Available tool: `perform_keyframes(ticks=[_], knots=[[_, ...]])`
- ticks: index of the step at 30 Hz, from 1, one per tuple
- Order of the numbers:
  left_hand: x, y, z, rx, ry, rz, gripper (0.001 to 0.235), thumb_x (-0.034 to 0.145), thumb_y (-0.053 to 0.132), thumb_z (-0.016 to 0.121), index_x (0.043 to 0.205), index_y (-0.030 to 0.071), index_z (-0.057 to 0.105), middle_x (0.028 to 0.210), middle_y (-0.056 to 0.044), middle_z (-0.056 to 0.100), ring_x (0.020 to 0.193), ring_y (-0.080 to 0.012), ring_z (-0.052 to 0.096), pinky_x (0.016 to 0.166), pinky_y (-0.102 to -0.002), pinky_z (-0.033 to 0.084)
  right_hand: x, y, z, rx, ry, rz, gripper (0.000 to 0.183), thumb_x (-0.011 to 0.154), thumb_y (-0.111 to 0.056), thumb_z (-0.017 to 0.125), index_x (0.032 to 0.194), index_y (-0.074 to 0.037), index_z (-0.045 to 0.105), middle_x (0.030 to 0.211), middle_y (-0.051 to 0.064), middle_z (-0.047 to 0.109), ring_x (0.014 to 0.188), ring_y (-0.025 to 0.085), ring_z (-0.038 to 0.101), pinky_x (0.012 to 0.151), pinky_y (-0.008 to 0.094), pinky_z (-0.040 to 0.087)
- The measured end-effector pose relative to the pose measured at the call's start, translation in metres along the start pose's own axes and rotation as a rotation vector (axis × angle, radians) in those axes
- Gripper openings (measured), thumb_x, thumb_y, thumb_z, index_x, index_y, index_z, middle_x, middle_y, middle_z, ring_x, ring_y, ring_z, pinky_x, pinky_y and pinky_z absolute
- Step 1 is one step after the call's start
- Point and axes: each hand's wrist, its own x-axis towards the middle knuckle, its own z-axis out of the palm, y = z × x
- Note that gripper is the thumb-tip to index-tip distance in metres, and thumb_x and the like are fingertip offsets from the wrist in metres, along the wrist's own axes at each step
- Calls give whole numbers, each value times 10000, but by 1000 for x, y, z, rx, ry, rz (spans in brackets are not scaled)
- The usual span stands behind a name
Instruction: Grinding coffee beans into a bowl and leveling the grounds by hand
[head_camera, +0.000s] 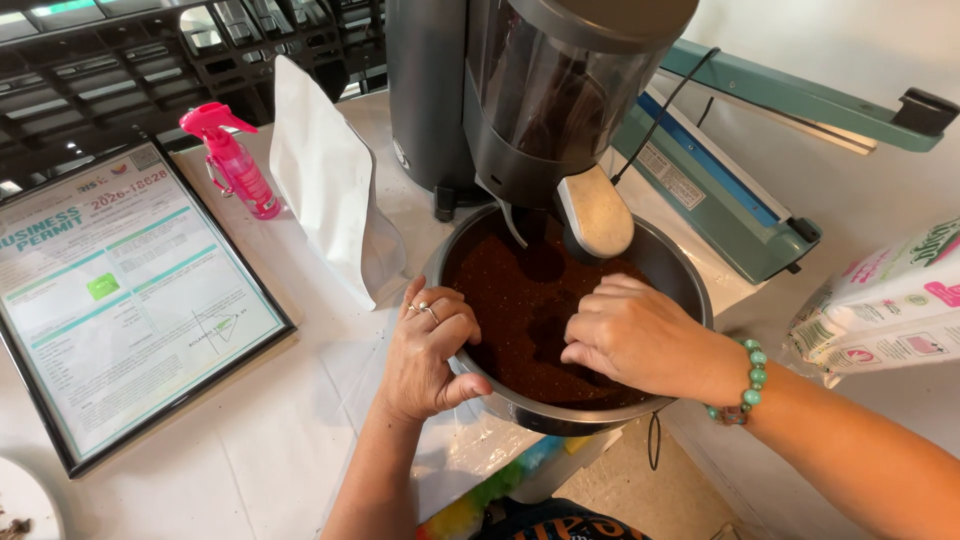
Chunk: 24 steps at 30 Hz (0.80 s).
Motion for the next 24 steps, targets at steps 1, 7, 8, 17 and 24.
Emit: perform_keyframes(ticks=[1,7,8,17,24], knots=[[0,0,0,-6,7,-5,756,856,910,332,810,197,579,873,-23,611,1053,-282,622,1198,-514,248,-3,3,4,-50,16,-13,320,1009,-306,538,752,-164,665,623,6,630,664,226,704,852,410,556],[-1,0,0,-21,4,-30,746,855,910,344,812,204,583,882,-16,619,1067,-272,620,1203,-500,240,-2,-11,-17,49,8,9,227,977,-39,503,985,-77,727,833,97,725,827,295,754,831,434,588],[-1,-1,1,-29,5,-35,744,855,910,349,811,206,582,884,-16,622,1069,-272,621,1202,-498,243,-6,-3,-8,70,-1,26,218,974,-48,517,992,-76,732,787,94,721,811,288,759,846,422,589],[-2,-1,0,-45,-2,-45,738,857,906,370,836,209,611,921,-15,648,1099,-275,624,1210,-496,222,-17,22,13,-11,61,85,184,954,-180,619,1065,-170,766,873,53,772,894,255,746,1023,523,487],[0,0,-1,-44,-12,-45,753,859,906,362,851,199,622,953,-31,660,1114,-293,626,1209,-509,218,-21,27,13,14,100,105,221,977,-316,609,881,-187,760,767,0,717,894,228,723,1018,480,492]])
